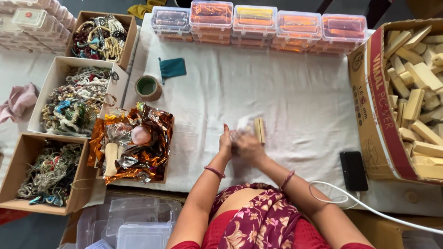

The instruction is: The person sits at a table and wipes small rectangular wooden blocks with a white cloth. They handle the blocks one at a time, wiping all sides, and place the cleaned blocks into a cardboard box. The workspace includes boxes of jewelry and plastic containers.

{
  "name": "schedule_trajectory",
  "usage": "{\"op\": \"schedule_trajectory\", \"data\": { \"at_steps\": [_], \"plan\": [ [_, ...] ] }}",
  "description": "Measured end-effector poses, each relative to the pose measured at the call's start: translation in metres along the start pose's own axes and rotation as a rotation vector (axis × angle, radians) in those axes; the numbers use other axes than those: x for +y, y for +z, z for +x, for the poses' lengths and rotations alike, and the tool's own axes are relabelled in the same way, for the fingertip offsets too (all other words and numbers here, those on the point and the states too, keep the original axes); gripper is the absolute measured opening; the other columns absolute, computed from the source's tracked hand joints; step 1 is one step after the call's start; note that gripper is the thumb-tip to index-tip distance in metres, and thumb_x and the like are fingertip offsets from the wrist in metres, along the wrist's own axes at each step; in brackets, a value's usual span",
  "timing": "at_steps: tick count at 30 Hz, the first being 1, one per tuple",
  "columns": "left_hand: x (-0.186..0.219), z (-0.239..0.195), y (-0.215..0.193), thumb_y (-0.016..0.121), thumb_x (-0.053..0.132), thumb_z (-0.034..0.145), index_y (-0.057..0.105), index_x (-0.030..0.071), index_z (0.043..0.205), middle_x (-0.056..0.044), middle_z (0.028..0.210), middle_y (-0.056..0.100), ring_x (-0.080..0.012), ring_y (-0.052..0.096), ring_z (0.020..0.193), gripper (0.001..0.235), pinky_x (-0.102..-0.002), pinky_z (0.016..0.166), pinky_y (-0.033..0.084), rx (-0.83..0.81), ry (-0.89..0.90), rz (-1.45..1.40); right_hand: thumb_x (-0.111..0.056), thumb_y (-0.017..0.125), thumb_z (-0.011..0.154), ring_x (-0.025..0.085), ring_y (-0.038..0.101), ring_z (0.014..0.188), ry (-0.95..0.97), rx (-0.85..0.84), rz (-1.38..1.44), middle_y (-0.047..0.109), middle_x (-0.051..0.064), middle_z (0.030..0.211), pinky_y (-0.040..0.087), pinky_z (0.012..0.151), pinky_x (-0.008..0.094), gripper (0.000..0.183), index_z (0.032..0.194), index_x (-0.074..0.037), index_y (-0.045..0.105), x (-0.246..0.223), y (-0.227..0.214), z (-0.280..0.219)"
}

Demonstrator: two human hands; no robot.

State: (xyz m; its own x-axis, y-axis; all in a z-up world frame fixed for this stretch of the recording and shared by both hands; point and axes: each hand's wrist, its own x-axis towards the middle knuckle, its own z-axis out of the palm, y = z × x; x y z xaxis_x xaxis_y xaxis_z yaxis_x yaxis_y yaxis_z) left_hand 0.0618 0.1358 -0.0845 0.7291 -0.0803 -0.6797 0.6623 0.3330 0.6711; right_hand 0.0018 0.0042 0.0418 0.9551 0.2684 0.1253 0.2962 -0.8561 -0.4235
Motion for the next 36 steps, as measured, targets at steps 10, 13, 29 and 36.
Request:
{"op": "schedule_trajectory", "data": {
  "at_steps": [10,13,29,36],
  "plan": [
    [0.018,-0.03,0.009,0.053,0.057,0.102,0.072,-0.002,0.114,-0.009,0.094,0.073,-0.0176,0.068,0.076,0.063,-0.035,0.066,0.056,-0.03,0.049,0.057,-0.001,0.057,0.082,0.033,0.068,0.1,-0.256,0.12,-0.085,0.068,0.02,0.12,0.056,0.089,0.044,0.04,0.121,0.002,0.064,0.005,0.003,-0.002],
    [0.02,-0.029,0.006,0.048,0.059,0.102,0.072,0.001,0.115,-0.008,0.093,0.073,-0.017,0.069,0.075,0.064,-0.036,0.064,0.058,-0.031,-0.031,-0.011,-0.001,0.058,0.077,0.032,0.067,0.095,-0.343,0.167,-0.035,0.068,0.019,0.121,0.056,0.085,0.045,0.033,0.108,-0.003,0.07,0.011,-0.004,0.004],
    [0.001,-0.002,-0.007,0.065,0.044,0.101,0.074,0.009,0.103,0.003,0.084,0.072,-0.0066,0.066,0.072,0.037,-0.025,0.064,0.054,-0.1,0.047,-0.109,-0.003,0.061,0.08,0.029,0.072,0.093,-0.48,0.224,-0.113,0.072,0.015,0.106,0.057,0.078,0.039,0.02,0.096,-0.001,0.071,-0.006,0.002,0.004],
    [0.0,-0.001,-0.006,0.062,0.05,0.102,0.068,0.002,0.108,-0.007,0.083,0.068,-0.0182,0.063,0.068,0.049,-0.033,0.059,0.052,-0.131,0.061,-0.038,-0.003,0.062,0.086,0.029,0.072,0.091,-0.096,0.234,-0.044,0.074,0.014,0.11,0.06,0.079,0.037,0.015,0.097,-0.005,0.072,0.019,0.014,0.021]
  ]
}}
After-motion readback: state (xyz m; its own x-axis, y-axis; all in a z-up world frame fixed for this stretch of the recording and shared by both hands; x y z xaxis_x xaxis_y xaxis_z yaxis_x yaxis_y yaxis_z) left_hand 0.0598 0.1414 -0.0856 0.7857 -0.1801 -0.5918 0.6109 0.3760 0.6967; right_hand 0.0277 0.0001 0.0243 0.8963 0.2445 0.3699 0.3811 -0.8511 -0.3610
